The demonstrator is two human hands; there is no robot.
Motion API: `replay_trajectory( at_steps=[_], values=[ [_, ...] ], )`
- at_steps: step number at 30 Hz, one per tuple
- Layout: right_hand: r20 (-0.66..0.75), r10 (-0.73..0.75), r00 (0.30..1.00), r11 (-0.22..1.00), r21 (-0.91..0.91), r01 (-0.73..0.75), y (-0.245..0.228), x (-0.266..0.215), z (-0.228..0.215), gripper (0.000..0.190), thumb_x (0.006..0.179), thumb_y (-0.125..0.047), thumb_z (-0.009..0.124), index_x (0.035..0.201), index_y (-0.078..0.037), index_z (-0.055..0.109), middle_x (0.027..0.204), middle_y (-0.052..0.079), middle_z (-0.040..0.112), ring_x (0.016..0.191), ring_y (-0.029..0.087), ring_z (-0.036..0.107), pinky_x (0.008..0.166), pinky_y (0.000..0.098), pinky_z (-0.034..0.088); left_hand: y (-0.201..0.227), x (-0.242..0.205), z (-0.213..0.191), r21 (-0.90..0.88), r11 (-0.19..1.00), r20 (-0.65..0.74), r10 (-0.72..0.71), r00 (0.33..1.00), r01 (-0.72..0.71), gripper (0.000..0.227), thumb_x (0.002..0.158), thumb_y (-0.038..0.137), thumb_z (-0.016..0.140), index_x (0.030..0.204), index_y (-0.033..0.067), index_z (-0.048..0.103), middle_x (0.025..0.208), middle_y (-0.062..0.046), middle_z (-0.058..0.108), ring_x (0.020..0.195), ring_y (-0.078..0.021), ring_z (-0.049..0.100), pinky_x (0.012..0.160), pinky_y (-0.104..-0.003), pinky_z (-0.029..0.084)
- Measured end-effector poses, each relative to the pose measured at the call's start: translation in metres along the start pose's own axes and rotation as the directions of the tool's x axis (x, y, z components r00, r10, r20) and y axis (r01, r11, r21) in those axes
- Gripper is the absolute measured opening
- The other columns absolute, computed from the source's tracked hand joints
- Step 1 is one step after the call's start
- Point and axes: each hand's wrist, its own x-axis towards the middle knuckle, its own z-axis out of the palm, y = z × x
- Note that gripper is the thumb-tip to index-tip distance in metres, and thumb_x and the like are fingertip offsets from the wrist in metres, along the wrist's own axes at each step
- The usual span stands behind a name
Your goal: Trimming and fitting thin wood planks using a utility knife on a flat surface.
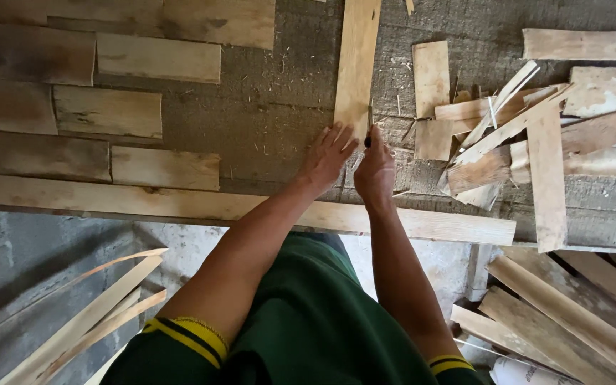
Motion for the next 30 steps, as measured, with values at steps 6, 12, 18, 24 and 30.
replay_trajectory(
  at_steps=[6,12,18,24,30],
  values=[
    [-0.01,-0.034,0.999,0.999,-0.022,0.033,0.001,-0.011,0.001,0.058,0.096,0.007,0.051,0.153,-0.001,0.042,0.119,0.029,0.071,0.092,0.044,0.073,0.068,0.052,0.06,0.006,0.004,-0.007,0.046,0.999,0.036,-0.006,0.999,0.004,0.067,0.091,0.012,0.06,0.155,0.0144,0.043,0.166,-0.013,0.029,0.154,-0.0365,0.024,0.126,-0.051,0.02],
    [-0.021,-0.02,1.0,0.999,-0.036,0.02,-0.01,-0.019,-0.002,0.06,0.094,0.008,0.053,0.153,0.001,0.042,0.117,0.029,0.071,0.088,0.042,0.074,0.064,0.0502,0.06,0.007,0.009,-0.002,0.095,0.995,0.101,-0.018,0.995,0.009,0.062,0.1,0.017,0.054,0.159,0.0138,0.036,0.167,-0.015,0.024,0.155,-0.0397,0.02,0.126,-0.053,0.017],
    [0.009,0.002,1.0,0.994,-0.106,-0.001,-0.001,-0.032,0.006,0.065,0.091,0.012,0.052,0.154,0.002,0.04,0.113,0.03,0.072,0.078,0.037,0.075,0.051,0.0433,0.059,0.012,0.012,-0.026,0.223,0.974,0.271,-0.029,0.962,-0.033,0.07,0.098,0.018,0.05,0.163,0.0145,0.023,0.17,-0.016,0.014,0.155,-0.0397,0.013,0.126,-0.051,0.011],
    [0.051,0.034,0.998,0.993,-0.11,-0.028,-0.01,-0.036,-0.001,0.067,0.09,0.014,0.052,0.154,0.003,0.037,0.109,0.03,0.073,0.067,0.033,0.072,0.041,0.0403,0.054,0.012,0.014,-0.019,0.179,0.984,0.266,-0.036,0.963,-0.013,0.07,0.096,0.016,0.051,0.162,0.0132,0.026,0.17,-0.018,0.015,0.156,-0.0392,0.014,0.127,-0.051,0.01],
    [0.058,0.026,0.998,0.994,-0.109,-0.019,-0.006,-0.05,-0.004,0.062,0.093,0.012,0.054,0.153,0.002,0.039,0.102,0.029,0.072,0.069,0.035,0.072,0.047,0.0437,0.055,0.009,0.014,-0.009,0.184,0.983,0.165,-0.02,0.986,-0.01,0.067,0.095,0.009,0.054,0.158,0.0138,0.035,0.168,-0.02,0.021,0.154,-0.0405,0.021,0.127,-0.051,0.015]
  ],
)
